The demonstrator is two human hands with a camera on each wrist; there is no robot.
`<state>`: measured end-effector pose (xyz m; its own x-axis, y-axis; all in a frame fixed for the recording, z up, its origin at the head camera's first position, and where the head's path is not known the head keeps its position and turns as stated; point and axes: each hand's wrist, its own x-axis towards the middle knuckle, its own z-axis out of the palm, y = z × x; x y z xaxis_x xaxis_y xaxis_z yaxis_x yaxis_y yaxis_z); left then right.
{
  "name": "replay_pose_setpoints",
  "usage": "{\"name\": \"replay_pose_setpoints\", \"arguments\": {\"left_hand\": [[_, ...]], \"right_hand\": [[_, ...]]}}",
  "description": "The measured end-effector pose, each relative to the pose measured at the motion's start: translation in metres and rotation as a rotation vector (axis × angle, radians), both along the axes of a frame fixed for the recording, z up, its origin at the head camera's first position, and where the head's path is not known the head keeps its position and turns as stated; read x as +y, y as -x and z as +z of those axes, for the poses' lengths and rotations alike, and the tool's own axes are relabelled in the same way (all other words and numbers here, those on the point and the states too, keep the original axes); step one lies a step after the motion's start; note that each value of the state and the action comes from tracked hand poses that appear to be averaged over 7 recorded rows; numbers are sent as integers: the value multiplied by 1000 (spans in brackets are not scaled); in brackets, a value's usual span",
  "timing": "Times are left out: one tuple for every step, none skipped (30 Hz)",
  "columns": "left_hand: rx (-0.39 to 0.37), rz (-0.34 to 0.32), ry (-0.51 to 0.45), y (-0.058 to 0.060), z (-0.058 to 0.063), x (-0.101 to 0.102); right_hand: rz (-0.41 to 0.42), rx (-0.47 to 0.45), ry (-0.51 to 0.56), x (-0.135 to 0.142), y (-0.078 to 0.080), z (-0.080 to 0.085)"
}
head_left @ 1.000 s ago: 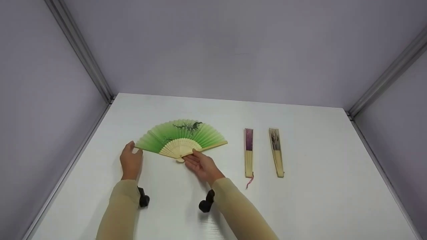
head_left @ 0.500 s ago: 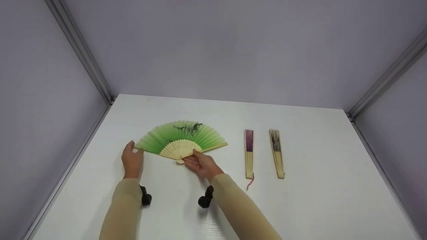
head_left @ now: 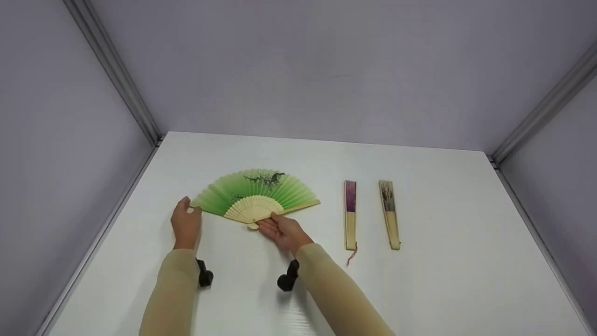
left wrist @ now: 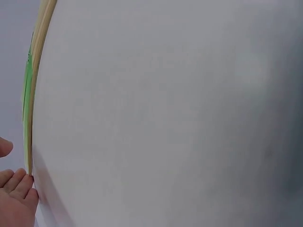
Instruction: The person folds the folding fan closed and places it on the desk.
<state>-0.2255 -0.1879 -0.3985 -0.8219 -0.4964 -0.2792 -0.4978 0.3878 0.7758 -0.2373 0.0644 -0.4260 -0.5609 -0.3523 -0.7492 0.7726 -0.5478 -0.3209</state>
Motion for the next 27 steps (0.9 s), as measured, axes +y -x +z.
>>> {"name": "replay_pose_setpoints", "arguments": {"left_hand": [[-1, 5, -11, 0, 2, 0], [-2, 8, -14, 0, 3, 0], [-5, 9, -21, 0, 5, 0], [-10, 10, -28, 0, 7, 0], [-15, 9, -37, 0, 8, 0], [-24, 10, -44, 0, 10, -1], [-32, 11, -49, 0, 12, -1], [-36, 16, -55, 0, 14, -1], [-39, 26, -64, 0, 16, -2], [-40, 41, -72, 0, 18, -2], [-39, 59, -82, 0, 20, -2], [-37, 77, -91, -1, 22, -3], [-30, 96, -103, -1, 23, -3], [-22, 116, -120, -1, 23, -3], [-13, 137, -138, -1, 24, -3], [-4, 154, -153, -1, 24, -2], [4, 169, -173, -1, 25, -2], [9, 186, -201, -2, 25, -2], [14, 201, -227, -2, 26, -1], [19, 219, -263, -3, 28, 0], [28, 239, -306, -3, 30, 1], [34, 254, -356, -4, 34, 3], [36, 267, -407, -4, 35, 5], [36, 275, -454, -5, 37, 7], [40, 277, -497, -5, 39, 10], [46, 277, -545, -6, 40, 13], [53, 277, -588, -6, 40, 17]], "right_hand": [[-1, -2, 0, 0, 0, 1], [-3, -5, 0, 0, -1, 2], [-4, -7, -1, -1, -1, 2], [-5, -8, -2, -1, -1, 3], [-6, -9, -4, 0, -1, 4], [-7, -8, -5, 0, -1, 4], [-9, -7, -9, 0, -1, 4], [-14, -5, -12, 1, -1, 5], [-17, -5, -17, 1, -2, 4], [-23, -6, -21, 2, -2, 5], [-29, -3, -25, 2, -2, 5], [-35, 2, -28, 3, -2, 5], [-44, 4, -29, 4, -2, 5], [-50, 7, -28, 5, -2, 4], [-52, 13, -30, 6, -3, 3], [-56, 17, -32, 8, -3, 3], [-60, 21, -34, 9, -4, 2], [-64, 23, -34, 10, -4, 1], [-68, 21, -37, 12, -4, 1], [-70, 23, -41, 13, -5, 0], [-74, 24, -44, 14, -6, 0], [-78, 26, -44, 15, -7, 0], [-80, 32, -41, 15, -7, -2], [-78, 41, -40, 15, -8, -3], [-71, 58, -38, 16, -10, -4], [-66, 76, -35, 16, -11, -5], [-60, 94, -33, 16, -13, -6]]}}
